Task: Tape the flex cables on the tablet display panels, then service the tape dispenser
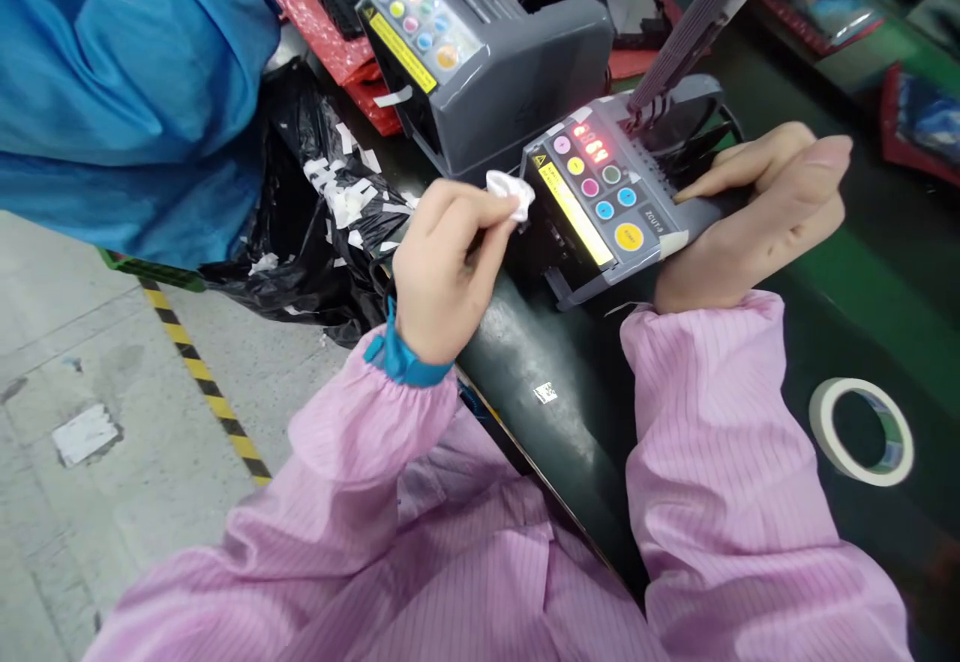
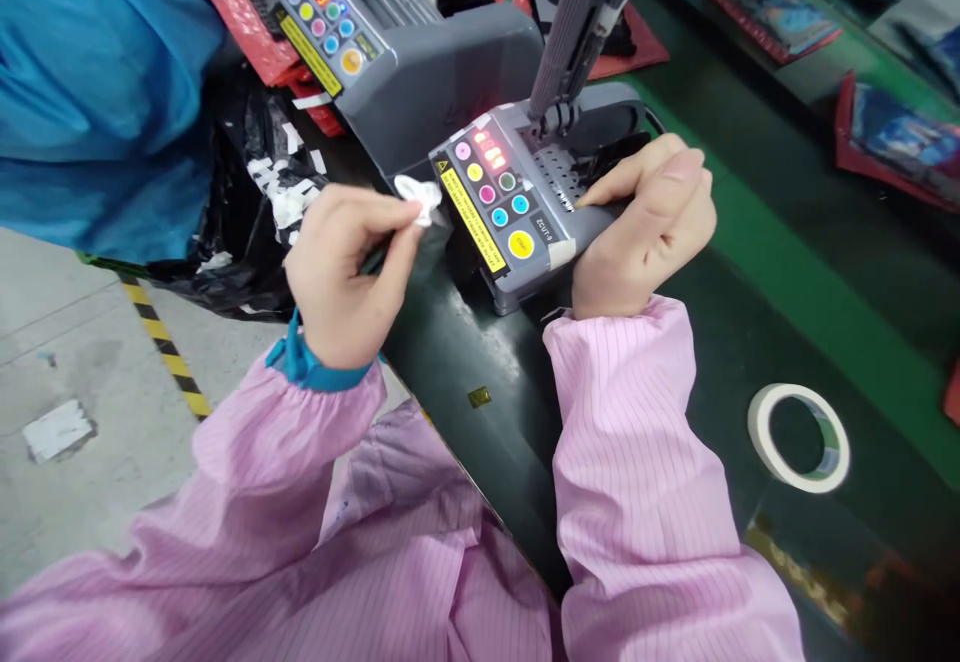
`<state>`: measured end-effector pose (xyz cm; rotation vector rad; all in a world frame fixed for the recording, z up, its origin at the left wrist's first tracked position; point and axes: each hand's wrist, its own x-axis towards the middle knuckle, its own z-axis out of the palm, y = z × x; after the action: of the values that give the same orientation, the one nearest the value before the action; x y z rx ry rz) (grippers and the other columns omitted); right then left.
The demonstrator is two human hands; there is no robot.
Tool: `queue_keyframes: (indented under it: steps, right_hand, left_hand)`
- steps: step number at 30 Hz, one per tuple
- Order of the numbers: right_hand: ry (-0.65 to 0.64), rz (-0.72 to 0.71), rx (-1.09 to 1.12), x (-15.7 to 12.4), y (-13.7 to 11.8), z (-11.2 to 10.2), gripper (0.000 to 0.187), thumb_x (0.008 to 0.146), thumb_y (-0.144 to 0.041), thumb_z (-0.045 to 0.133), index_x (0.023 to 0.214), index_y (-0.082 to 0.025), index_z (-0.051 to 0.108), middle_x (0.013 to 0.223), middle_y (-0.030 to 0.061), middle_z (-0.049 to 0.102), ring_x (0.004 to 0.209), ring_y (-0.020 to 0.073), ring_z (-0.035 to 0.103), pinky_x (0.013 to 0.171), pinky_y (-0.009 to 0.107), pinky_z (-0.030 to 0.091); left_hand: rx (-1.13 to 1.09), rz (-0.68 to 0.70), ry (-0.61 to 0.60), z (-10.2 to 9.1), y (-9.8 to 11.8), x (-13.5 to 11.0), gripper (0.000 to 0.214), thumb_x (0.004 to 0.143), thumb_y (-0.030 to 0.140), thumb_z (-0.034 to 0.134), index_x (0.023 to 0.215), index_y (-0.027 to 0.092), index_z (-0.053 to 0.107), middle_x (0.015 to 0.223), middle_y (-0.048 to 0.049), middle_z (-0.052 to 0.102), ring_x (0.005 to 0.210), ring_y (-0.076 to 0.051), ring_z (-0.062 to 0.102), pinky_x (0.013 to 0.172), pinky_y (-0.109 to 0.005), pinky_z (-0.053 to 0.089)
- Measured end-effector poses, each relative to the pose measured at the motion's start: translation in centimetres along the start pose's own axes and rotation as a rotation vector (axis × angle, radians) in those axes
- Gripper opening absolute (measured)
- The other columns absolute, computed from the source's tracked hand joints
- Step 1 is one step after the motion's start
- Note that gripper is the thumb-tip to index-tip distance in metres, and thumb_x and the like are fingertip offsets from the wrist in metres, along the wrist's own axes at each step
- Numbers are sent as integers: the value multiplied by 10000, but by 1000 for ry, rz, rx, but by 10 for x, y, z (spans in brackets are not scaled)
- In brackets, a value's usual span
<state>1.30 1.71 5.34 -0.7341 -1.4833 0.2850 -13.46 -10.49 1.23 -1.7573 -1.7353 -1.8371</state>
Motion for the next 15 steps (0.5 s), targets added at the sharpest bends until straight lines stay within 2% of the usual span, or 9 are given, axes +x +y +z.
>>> queue_keyframes:
  steps: [3,6,11,13,15]
  right_hand:
    - [-31,-9,-42,0,-1,-4,725,1107,-386,164,504,-188,514,542,5,501,647,121,552,722,350,455]
    - [-52,-24,-54,0,-1,-6,680,1090,-342,202,506,-193,518,540,31,522,652,142,560,737,357,450]
    - [-92,-39,-87,-1,6,-7,634,1073,-353,209,527,-215,499,550,31,538,609,151,549,746,363,440]
    - [-141,-39,-103,1,8,-8,623,1077,-353,207,538,-221,489,566,20,528,599,154,542,748,364,435]
    - [-209,-43,-72,6,4,-12,572,1079,-343,259,575,-222,501,604,17,538,628,169,554,740,363,432]
  left_hand:
    - [-233,-91,42,-5,9,-16,120,957,213,686,1070,253,698,1029,-38,674,962,-180,685,774,-336,576]
    - [-381,-66,48,-14,11,-26,178,918,170,720,1073,255,702,1021,-40,685,917,-171,704,717,-295,583]
    - [-250,179,22,-34,12,-23,298,851,59,745,1068,261,715,1007,-21,712,894,-147,698,760,-274,579]
    - [-207,275,-21,-42,16,-19,281,850,58,740,1052,252,719,1014,-20,711,893,-140,695,753,-258,573]
    - [-189,308,-47,-49,20,-17,258,855,55,731,1038,237,716,1010,-22,705,894,-135,693,744,-242,568]
